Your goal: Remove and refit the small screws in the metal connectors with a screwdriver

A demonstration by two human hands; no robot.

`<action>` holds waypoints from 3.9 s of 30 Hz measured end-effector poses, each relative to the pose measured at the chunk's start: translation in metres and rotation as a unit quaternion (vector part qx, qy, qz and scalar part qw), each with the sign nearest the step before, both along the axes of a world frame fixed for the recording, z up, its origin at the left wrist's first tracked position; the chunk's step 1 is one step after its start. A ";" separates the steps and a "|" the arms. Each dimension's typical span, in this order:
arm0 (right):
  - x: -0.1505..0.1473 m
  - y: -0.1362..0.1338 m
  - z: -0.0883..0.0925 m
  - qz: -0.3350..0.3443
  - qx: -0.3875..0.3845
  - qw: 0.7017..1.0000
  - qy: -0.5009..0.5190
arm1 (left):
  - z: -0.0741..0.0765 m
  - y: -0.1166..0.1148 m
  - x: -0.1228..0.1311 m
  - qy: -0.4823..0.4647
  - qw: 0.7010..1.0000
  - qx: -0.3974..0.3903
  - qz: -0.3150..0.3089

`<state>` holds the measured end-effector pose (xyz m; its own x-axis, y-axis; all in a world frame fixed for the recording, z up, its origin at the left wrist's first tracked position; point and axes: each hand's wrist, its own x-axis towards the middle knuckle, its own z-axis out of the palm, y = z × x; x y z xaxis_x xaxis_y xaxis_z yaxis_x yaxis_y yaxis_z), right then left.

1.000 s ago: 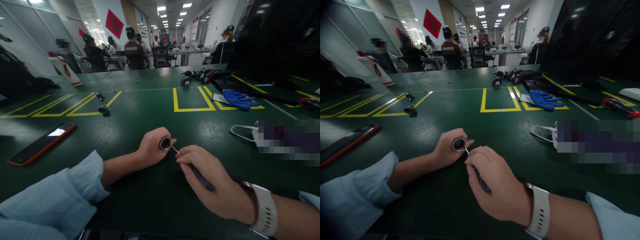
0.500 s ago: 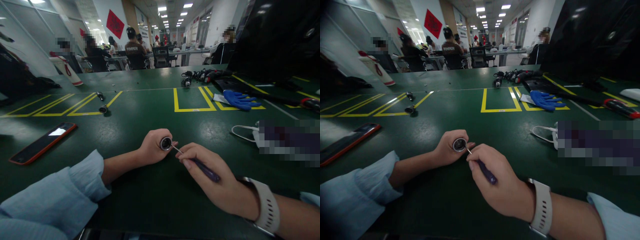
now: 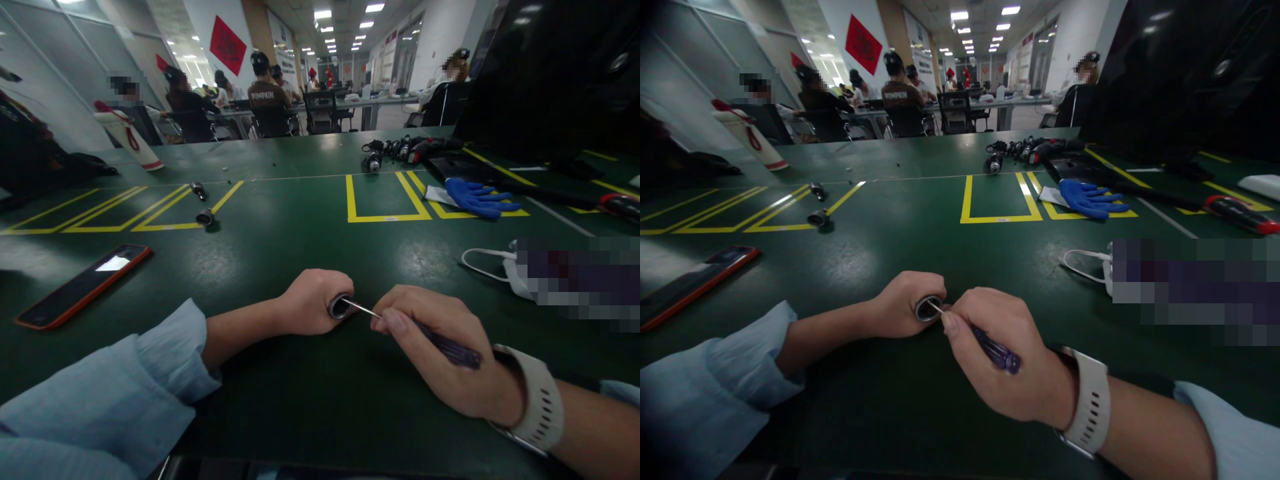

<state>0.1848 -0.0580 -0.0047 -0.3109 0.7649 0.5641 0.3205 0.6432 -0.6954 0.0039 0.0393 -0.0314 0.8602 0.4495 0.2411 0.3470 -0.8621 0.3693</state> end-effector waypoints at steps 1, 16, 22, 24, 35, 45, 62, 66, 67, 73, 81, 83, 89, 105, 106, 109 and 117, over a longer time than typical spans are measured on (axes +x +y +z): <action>0.000 0.000 0.000 0.003 0.015 1.000 -0.011 | 0.000 0.000 0.000 0.001 1.000 0.002 -0.004; -0.004 0.001 -0.003 0.009 0.035 0.993 -0.112 | 0.001 0.001 0.000 0.001 1.000 0.015 -0.016; -0.001 0.006 -0.007 -0.036 -0.168 0.985 0.036 | 0.002 0.002 0.000 -0.006 0.999 -0.018 -0.031; -0.001 0.010 -0.011 -0.024 -0.245 0.962 0.123 | 0.001 0.002 -0.001 -0.034 0.999 -0.033 -0.017; -0.006 0.011 -0.018 0.030 -0.323 0.895 0.306 | 0.001 0.002 0.000 -0.135 0.988 -0.039 0.068; -0.008 0.009 -0.018 0.030 -0.307 0.913 0.269 | -0.002 0.001 0.000 -0.150 0.985 -0.008 0.081; -0.008 0.005 -0.012 -0.014 -0.308 0.926 0.217 | -0.001 0.002 0.000 -0.130 0.988 -0.013 0.088; -0.009 0.003 -0.013 -0.003 -0.314 0.925 0.214 | -0.003 0.002 -0.001 -0.113 0.992 -0.001 0.060; -0.009 0.004 -0.013 0.011 -0.338 0.906 0.254 | -0.003 0.002 -0.001 -0.116 0.992 0.000 0.057; -0.012 0.008 -0.014 0.040 -0.439 0.805 0.398 | -0.001 0.000 0.001 -0.155 0.985 -0.004 0.074; -0.011 0.006 -0.009 0.031 -0.405 0.830 0.382 | 0.001 0.001 0.000 -0.185 0.978 -0.050 0.079; -0.010 0.006 -0.009 0.028 -0.386 0.846 0.366 | 0.001 0.002 -0.001 -0.186 0.978 -0.051 0.075; -0.003 0.005 -0.015 0.033 -0.282 0.914 0.291 | 0.002 0.001 0.000 -0.190 0.977 -0.049 0.079; 0.001 0.004 -0.009 -0.001 -0.178 0.975 0.130 | 0.003 0.001 0.000 -0.201 0.973 -0.050 0.099; 0.002 0.004 -0.010 -0.001 -0.167 0.977 0.130 | 0.003 0.001 0.000 -0.202 0.973 -0.051 0.102; 0.003 0.003 -0.009 0.005 -0.140 0.983 0.115 | 0.004 0.000 0.000 -0.202 0.972 -0.053 0.108; -0.002 0.006 -0.007 0.031 0.000 0.999 -0.039 | 0.002 0.001 0.003 -0.220 0.967 -0.051 0.115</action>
